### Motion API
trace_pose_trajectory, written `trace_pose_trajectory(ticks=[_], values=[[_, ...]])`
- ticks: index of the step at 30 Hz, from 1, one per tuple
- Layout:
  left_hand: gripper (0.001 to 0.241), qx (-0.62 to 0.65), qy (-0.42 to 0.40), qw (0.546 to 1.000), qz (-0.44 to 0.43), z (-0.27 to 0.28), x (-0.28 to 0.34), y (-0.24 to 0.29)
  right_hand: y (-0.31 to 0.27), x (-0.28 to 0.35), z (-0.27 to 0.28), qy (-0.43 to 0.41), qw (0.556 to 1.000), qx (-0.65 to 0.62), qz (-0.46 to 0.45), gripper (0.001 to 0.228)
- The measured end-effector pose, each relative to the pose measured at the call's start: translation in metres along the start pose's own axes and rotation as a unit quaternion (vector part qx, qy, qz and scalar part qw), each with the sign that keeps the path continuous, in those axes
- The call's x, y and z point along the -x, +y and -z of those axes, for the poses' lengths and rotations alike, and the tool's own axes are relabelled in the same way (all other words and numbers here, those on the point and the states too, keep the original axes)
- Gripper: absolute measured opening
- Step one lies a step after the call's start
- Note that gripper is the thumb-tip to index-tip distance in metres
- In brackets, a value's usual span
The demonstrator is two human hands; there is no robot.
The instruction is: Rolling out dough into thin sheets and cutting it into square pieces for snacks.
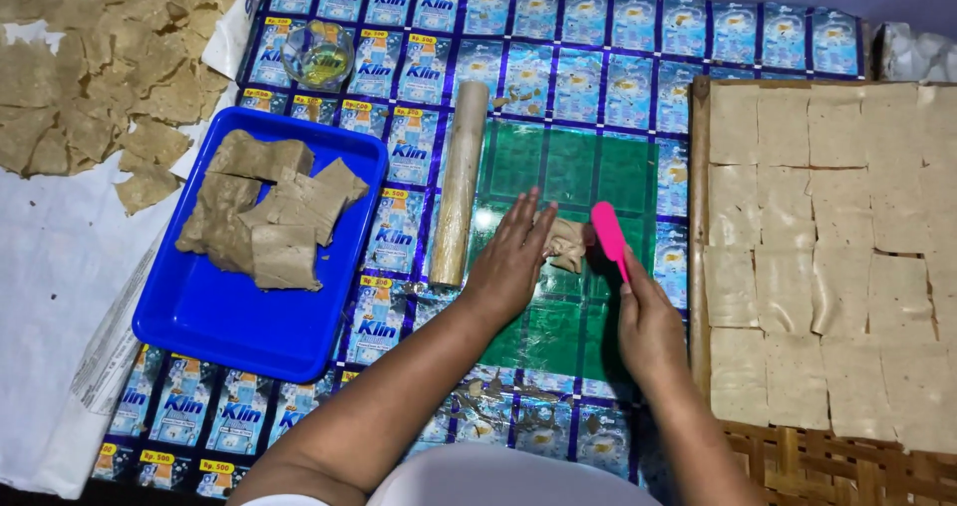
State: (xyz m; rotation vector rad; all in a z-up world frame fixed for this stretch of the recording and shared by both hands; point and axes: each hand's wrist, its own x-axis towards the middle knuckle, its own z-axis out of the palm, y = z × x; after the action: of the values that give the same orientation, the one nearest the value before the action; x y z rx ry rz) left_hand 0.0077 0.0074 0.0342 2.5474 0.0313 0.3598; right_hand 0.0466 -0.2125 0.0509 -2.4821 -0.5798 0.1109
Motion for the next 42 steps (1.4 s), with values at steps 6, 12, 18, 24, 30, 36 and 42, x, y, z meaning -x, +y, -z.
trace_pose_trajectory(ticks=[6, 12, 18, 24, 30, 36, 42], values=[[0.064, 0.219, 0.028, 0.961, 0.168, -0.016, -0.013, 0.026, -0.024, 0.003, -0.049, -0.003, 0.981, -0.137, -0.133, 0.054], [0.076, 0.124, 0.031, 0.987, 0.094, -0.058, -0.013, 0.012, -0.020, -0.013, -0.078, 0.005, 0.981, -0.173, -0.086, 0.052], [0.071, 0.131, 0.028, 0.988, 0.070, -0.080, -0.034, -0.003, 0.027, -0.048, -0.094, -0.006, 0.980, -0.199, -0.006, 0.050], [0.078, 0.000, -0.079, 0.995, 0.062, -0.010, -0.033, 0.022, 0.004, -0.023, -0.030, -0.042, 0.971, -0.201, -0.126, 0.050], [0.069, -0.080, 0.108, 0.982, 0.130, 0.009, 0.001, -0.027, -0.026, 0.072, -0.012, -0.052, 0.990, 0.019, 0.129, 0.055], [0.074, 0.012, 0.003, 0.981, 0.195, 0.023, -0.027, 0.020, -0.037, 0.082, -0.018, -0.073, 0.986, 0.040, 0.145, 0.053], [0.062, 0.024, -0.001, 1.000, 0.019, -0.021, -0.059, -0.020, -0.029, 0.087, -0.018, -0.075, 0.988, 0.018, 0.135, 0.052]])
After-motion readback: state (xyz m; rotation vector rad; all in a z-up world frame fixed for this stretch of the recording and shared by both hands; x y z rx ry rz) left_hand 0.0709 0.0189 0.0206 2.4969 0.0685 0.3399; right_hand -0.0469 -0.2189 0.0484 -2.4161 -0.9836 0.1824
